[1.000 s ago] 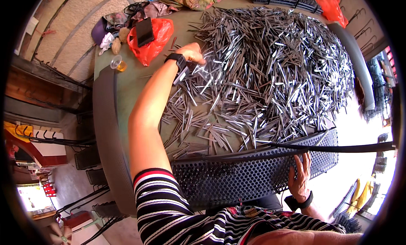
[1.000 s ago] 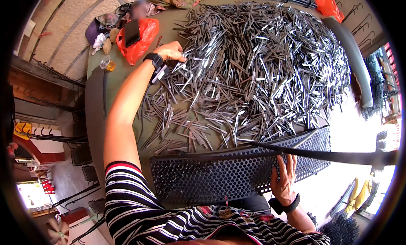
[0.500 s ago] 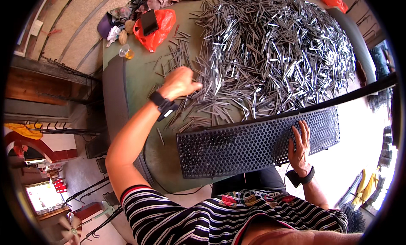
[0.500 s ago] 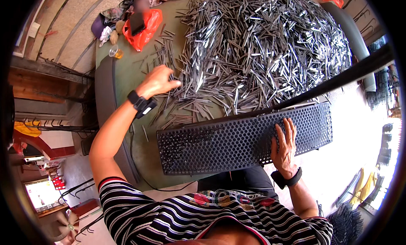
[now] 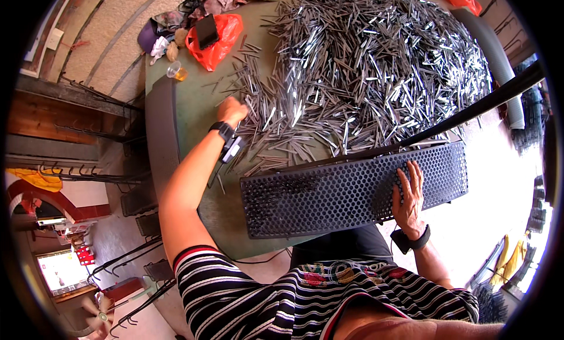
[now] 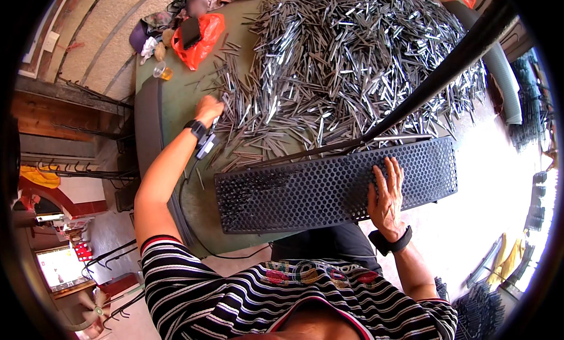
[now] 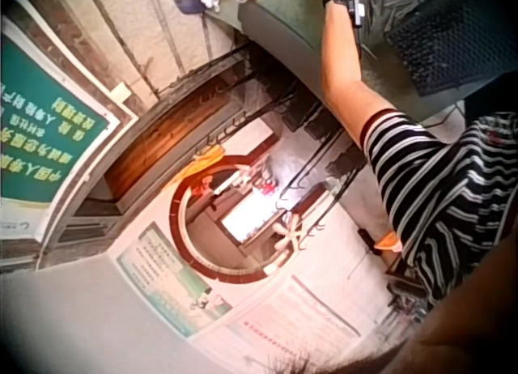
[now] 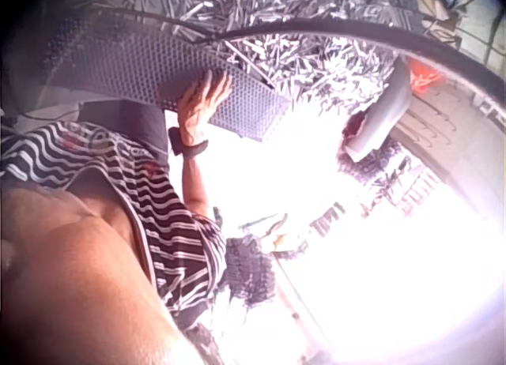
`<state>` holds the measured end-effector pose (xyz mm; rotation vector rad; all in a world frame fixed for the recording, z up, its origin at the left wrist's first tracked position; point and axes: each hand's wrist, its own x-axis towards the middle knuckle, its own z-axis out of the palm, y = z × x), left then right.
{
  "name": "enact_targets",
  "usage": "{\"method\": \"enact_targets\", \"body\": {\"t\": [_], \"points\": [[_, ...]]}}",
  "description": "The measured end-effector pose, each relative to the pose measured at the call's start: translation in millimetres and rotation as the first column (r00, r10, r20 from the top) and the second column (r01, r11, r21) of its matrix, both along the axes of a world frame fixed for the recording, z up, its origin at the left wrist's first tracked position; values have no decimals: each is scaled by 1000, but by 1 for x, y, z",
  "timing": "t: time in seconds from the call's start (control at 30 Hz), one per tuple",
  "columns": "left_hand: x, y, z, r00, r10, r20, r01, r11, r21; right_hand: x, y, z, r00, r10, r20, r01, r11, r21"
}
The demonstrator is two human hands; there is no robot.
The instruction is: The person picks up metal pins from a pile on a table and inserts them into the holes of a black mesh plate by hand, then sets the filled plate aside and gathers more pins from the pile.
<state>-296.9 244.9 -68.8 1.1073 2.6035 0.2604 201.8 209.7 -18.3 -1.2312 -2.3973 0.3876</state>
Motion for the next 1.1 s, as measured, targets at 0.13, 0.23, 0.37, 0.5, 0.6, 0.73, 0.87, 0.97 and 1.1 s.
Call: {"method": "enact_targets", "body": {"t": [0.13, 0.23, 0.37, 0.5, 0.6, 0.73, 0.87, 0.97, 1.1], "points": [[57, 39, 13, 995, -85, 53, 84, 996, 34, 1, 1, 1, 1000, 17, 3, -17, 1000, -1], [80, 55, 3, 984, -163, 68, 138, 950, 280, 1, 1, 2, 1000, 21, 4, -21, 1000, -3], [74, 56, 20, 907, -237, 347, 203, 970, 132, 1, 1, 2, 1000, 10, 1, -10, 1000, -11], [60, 39, 15, 871, -241, 429, 223, 970, 93, 1, 1, 2, 1000, 15, -7, -15, 1000, -13], [90, 23, 64, 915, -321, 244, 387, 870, -307, 2, 1, 2, 1000, 22, -12, -23, 1000, -9], [120, 6, 52, 951, -303, 66, 302, 850, -431, 2, 2, 1, 999, 33, -25, -33, 999, -2], [144, 18, 54, 982, -171, 83, 190, 887, -422, 2, 1, 0, 999, 33, -33, -33, 999, 6], [141, 17, 42, 973, -222, 67, 232, 912, -338, 3, 2, 1, 999, 33, -33, -33, 999, 2], [133, 13, 33, 967, -251, 50, 254, 921, -296, 3, 1, 0, 999, 34, -33, -34, 999, 8]]}}
